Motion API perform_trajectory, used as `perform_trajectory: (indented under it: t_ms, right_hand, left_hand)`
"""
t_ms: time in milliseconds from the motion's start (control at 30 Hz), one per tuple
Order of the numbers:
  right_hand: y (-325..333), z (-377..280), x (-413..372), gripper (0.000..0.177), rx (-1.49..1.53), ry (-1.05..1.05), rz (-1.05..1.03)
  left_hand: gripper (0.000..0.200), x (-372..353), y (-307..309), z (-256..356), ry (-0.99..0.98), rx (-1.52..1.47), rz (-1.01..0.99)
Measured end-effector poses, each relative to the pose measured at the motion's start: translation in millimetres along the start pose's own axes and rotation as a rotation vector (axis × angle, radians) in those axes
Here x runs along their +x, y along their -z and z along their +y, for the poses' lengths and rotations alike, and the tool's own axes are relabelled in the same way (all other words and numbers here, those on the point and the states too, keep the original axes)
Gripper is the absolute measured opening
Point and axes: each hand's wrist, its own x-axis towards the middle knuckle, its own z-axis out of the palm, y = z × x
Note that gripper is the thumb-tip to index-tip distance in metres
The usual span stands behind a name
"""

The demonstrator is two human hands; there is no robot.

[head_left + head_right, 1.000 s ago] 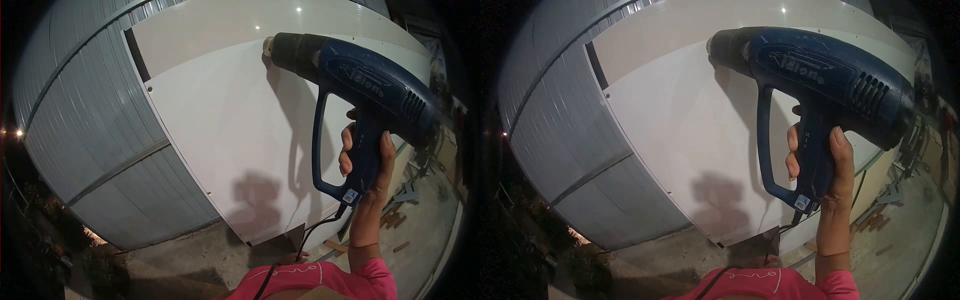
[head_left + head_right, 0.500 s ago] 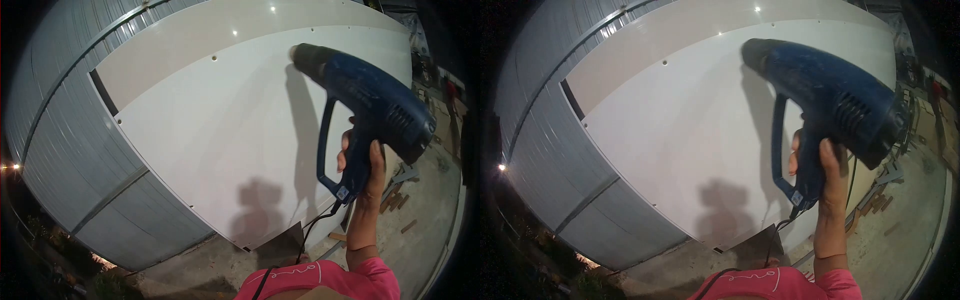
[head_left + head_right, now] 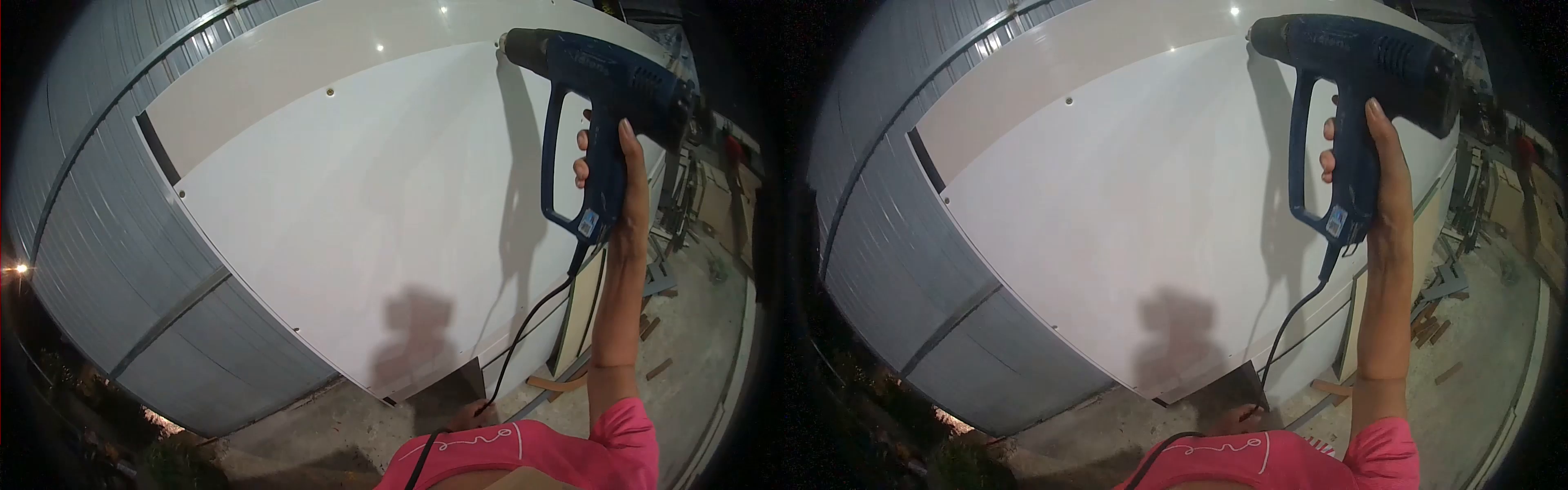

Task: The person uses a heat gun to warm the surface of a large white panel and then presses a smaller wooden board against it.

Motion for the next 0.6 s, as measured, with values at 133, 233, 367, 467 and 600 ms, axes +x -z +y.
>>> perform_trajectory:
  t_ms: [133,233,367,467,600]
  right_hand:
    - [9,2,13,0.044,0.020,-0.009,-0.005]
    - [12,3,15,0.044,0.041,-0.007,-0.008]
    - [11,3,14,0.044,0.049,0.002,-0.031]
    - [11,4,12,0.044,0.039,0.006,-0.021]
    - [17,-6,22,0.044,0.017,-0.008,-0.068]
  left_hand:
    - [0.037,-3,15,9,-0.013,0.032,-0.109]
    - [0.036,-4,11,-1,-0.059,-0.021,-0.074]
    - [0.037,-12,-1,10,-0.046,-0.050,-0.101]
    - [0.038,-18,-14,19,0.060,-0.066,0.010]
    - [0.039,4,-8,-14,-0.032,0.048,-0.085]
